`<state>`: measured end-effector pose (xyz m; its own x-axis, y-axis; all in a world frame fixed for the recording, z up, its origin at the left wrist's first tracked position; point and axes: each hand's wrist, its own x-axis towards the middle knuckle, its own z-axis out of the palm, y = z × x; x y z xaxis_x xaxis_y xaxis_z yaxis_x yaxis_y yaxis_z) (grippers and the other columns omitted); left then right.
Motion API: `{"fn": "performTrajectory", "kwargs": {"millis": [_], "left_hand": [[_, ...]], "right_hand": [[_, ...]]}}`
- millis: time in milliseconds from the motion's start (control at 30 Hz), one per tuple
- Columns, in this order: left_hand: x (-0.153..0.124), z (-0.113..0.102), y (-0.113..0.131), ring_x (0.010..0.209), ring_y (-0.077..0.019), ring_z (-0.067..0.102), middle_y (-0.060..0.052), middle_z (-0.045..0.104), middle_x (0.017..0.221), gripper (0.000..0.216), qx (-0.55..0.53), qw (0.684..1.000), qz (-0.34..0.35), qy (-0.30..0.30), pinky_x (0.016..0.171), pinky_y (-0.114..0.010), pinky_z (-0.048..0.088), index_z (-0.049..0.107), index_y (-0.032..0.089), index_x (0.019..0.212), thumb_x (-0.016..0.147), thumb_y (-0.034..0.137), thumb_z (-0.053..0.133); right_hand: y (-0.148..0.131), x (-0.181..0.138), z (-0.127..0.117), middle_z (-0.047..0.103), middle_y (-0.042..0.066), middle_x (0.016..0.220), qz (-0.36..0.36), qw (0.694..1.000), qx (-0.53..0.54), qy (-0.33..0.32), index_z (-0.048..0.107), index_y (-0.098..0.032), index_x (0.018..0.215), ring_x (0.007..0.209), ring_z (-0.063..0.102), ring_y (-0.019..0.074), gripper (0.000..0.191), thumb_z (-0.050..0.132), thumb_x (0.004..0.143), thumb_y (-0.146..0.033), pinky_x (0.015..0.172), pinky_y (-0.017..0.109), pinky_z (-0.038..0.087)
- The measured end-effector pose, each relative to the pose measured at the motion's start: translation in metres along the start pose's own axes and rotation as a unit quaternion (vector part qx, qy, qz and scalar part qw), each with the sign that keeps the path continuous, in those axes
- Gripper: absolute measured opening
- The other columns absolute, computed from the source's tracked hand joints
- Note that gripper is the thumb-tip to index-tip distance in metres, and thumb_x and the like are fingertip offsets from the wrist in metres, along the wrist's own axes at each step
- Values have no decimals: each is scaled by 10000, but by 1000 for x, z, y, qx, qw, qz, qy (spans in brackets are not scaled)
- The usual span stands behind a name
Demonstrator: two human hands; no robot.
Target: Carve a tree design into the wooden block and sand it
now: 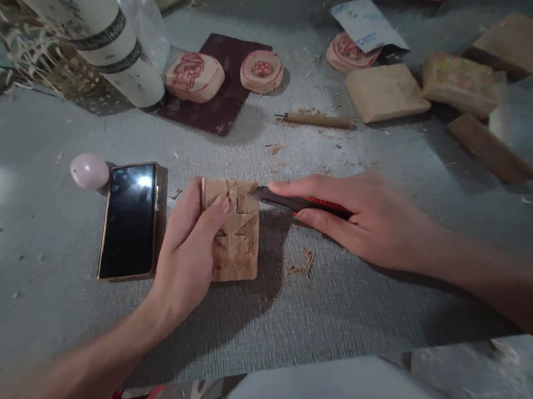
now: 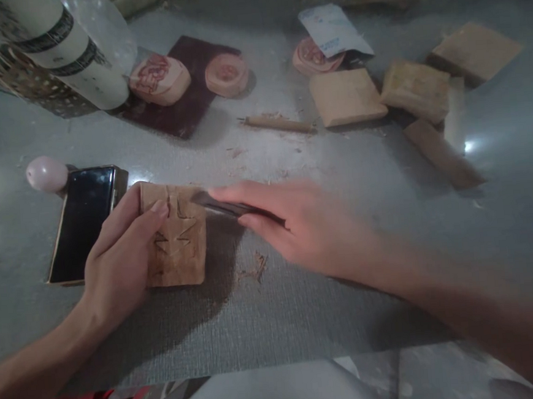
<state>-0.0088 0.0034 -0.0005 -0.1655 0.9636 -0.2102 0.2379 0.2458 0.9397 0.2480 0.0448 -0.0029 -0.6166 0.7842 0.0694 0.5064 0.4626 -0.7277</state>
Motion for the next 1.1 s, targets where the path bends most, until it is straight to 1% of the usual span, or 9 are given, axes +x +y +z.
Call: {"fn": "performTrajectory", "kwargs": {"millis": [167,333,433,533,600,700,867,1000,1100], "left_hand": [[-2,0,2,822,-192,548,11,564,839,264,31,999,8,5,760,-300,489,582,244,805,1047,317,659],[-1,-1,-3,822,-187,553,4,572,876,249,-23,1000,-20,-2,702,-290,467,593,244,855,1054,362,685],[2,-2,-6,911,-194,619,-1,593,911,234,-56,998,-22,-12,707,-270,482,614,242,873,1050,367,701],[4,-3,-10,973,-202,648,-3,615,926,203,-72,997,-11,-16,716,-259,485,635,244,892,1039,361,710],[5,-3,-12,971,-202,649,-2,626,924,175,-75,997,-3,-19,704,-257,474,639,245,909,1037,346,704],[5,-3,-14,969,-198,648,-1,639,932,137,-77,997,3,-22,699,-252,461,642,243,934,1037,318,694],[4,-4,-15,990,-209,651,-6,653,945,127,-78,997,9,-23,698,-261,462,650,250,956,1037,331,704],[5,-4,-14,995,-214,639,-11,656,962,158,-78,997,14,-25,723,-275,476,657,254,941,1032,367,719],[5,-4,-13,909,-198,591,-4,599,906,204,-63,997,18,-26,720,-283,462,627,250,888,1026,371,716]], "right_hand": [[-4,2,-2,823,-62,1414,28,998,43,-29,725,-426,1510,1215,817,236,427,624,1111,-314,1054,413,655],[-7,6,-7,842,-59,1348,51,992,107,-51,772,-461,1433,1161,825,235,397,655,1078,-325,972,397,680],[-7,5,-8,865,-21,1185,74,989,121,-39,758,-407,1460,987,833,218,404,639,1082,-330,885,381,679],[-4,3,-8,851,-17,1039,92,991,101,9,728,-376,1483,819,793,201,405,641,1087,-372,738,352,636],[-2,2,-8,839,-8,1017,96,991,82,45,732,-362,1455,794,769,210,385,666,1082,-428,665,345,586],[0,2,-8,830,15,1073,78,993,34,77,752,-328,1376,850,757,235,329,656,1081,-438,699,371,554],[0,3,-8,813,-5,982,38,995,-48,82,750,-286,1256,792,721,212,254,610,1093,-420,702,364,481],[-2,3,-7,773,-29,890,25,995,-58,76,734,-263,1183,718,668,171,232,589,1112,-429,672,346,445],[-3,3,-7,743,-33,849,22,995,-63,68,713,-252,1116,700,646,158,219,569,1124,-417,659,338,432]]}}
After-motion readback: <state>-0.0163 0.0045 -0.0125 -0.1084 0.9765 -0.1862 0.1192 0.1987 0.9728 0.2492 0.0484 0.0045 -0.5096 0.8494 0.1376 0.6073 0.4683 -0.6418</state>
